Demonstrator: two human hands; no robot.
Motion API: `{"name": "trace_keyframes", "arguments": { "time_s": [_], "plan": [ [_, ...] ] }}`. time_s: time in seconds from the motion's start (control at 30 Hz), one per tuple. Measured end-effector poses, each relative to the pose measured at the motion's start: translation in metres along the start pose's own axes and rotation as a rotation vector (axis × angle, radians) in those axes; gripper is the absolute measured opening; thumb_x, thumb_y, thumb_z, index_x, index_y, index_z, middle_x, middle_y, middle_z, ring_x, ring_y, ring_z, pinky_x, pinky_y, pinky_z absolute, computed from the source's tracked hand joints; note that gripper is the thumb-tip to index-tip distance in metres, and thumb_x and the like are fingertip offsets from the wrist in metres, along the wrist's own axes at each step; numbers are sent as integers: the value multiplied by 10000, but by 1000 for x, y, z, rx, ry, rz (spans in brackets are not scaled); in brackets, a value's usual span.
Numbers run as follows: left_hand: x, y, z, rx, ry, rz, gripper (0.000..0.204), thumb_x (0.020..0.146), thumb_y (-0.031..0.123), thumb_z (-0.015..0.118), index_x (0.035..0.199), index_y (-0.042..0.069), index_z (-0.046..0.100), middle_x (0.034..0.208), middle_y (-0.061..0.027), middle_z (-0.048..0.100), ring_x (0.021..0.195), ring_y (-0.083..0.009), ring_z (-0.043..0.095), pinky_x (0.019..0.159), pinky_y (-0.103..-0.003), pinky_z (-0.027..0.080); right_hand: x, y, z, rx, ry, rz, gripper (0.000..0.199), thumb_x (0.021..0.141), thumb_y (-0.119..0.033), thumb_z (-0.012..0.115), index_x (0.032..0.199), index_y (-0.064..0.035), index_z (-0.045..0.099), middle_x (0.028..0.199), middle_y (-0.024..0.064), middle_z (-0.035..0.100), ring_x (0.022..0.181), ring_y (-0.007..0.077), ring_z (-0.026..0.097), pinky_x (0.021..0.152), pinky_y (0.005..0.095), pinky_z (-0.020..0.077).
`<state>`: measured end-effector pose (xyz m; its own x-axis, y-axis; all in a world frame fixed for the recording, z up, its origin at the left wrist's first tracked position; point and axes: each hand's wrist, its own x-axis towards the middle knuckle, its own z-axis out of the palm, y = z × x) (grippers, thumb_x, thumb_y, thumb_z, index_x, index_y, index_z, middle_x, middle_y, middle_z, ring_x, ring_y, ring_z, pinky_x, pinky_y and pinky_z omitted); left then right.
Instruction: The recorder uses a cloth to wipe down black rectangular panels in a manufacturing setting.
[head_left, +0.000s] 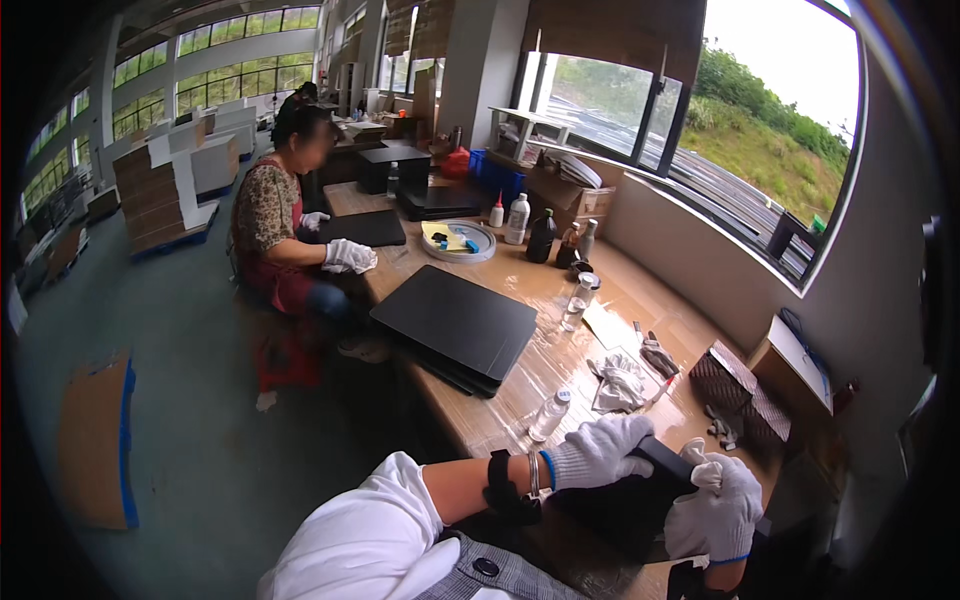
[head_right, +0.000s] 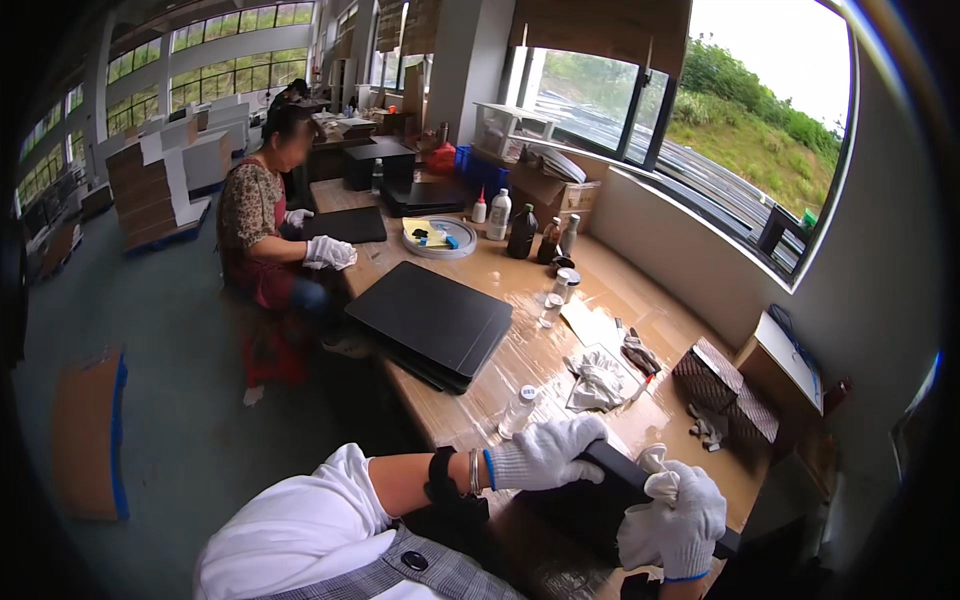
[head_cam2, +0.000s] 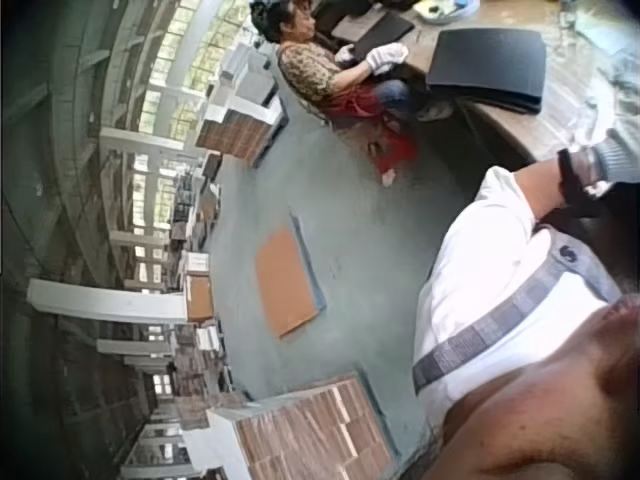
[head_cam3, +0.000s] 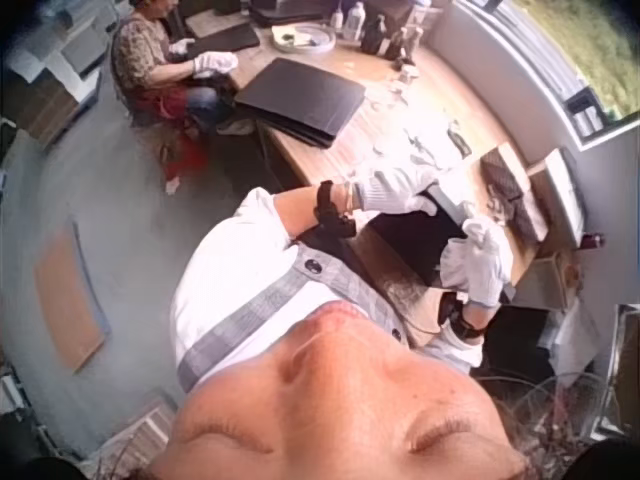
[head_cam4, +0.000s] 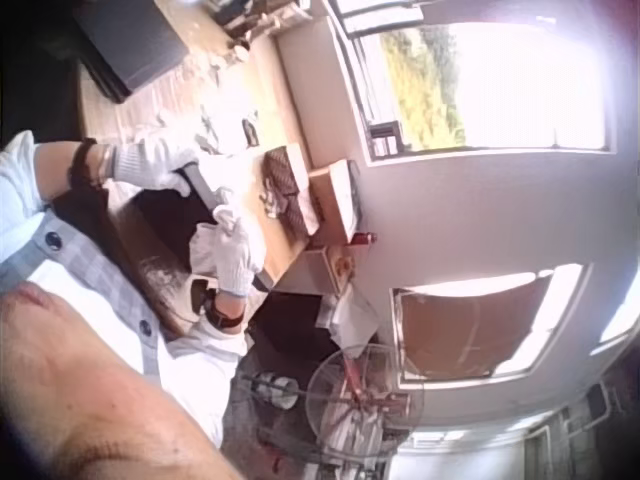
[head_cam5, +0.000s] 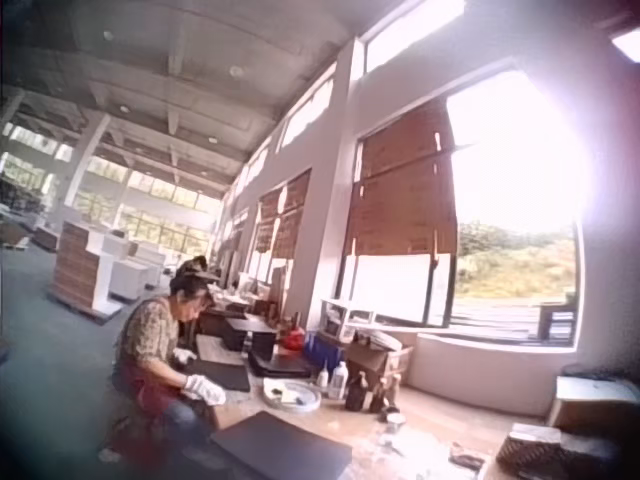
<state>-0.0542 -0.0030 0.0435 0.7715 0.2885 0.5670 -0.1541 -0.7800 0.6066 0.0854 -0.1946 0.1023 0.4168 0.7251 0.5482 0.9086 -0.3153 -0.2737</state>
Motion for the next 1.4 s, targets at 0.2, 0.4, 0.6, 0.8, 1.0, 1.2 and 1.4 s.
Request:
{"name": "trace_keyframes", "arguments": {
  "time_s": [0.2,0.4,0.6,0.8,1.0,1.2,1.4],
  "plan": [
    [13,22,-23,356,-68,27,434,714,319,808,971,45,591,919,-163,621,907,-350,612,793,-418,499,-37,95,-54,133,37,266,184,805,-121,599,940,-52,704,834,129,677,787,262,669,712,326,508],
    [38,56,4,662,-260,195,445,651,346,817,893,51,590,832,-122,616,813,-307,618,734,-410,498,-78,140,-15,1515,122,613,296,956,-224,579,1132,11,618,948,40,690,826,140,628,742,287,528],
    [48,84,44,634,-355,296,476,660,411,807,878,56,578,779,-128,600,727,-319,634,634,-416,506,-204,207,170,752,585,567,359,983,-278,514,1212,-6,562,1061,77,651,943,172,626,824,316,518],
    [39,86,46,741,-295,274,482,652,403,814,893,64,570,786,-122,598,721,-325,628,634,-408,507,-192,170,161,781,486,518,312,837,-119,651,1129,-24,590,962,7,631,885,101,565,805,248,484],
    [33,88,49,713,-268,304,491,637,397,824,899,73,565,780,-106,592,711,-313,622,632,-407,501,-194,171,162,931,444,627,180,797,-92,669,956,-71,587,812,-47,528,746,62,465,692,227,455],
    [25,91,44,692,-228,367,500,639,418,817,911,88,557,751,-86,570,668,-296,597,623,-400,473,-197,150,152,1055,525,703,182,816,-2,627,974,-92,611,776,-65,489,703,24,425,627,181,409],
    [27,92,45,680,-258,356,425,691,366,797,878,69,557,752,-112,580,683,-318,617,606,-414,486,-177,127,67,932,1087,610,234,838,31,640,1060,-34,606,908,-6,605,807,68,569,641,217,472]
  ]
}}
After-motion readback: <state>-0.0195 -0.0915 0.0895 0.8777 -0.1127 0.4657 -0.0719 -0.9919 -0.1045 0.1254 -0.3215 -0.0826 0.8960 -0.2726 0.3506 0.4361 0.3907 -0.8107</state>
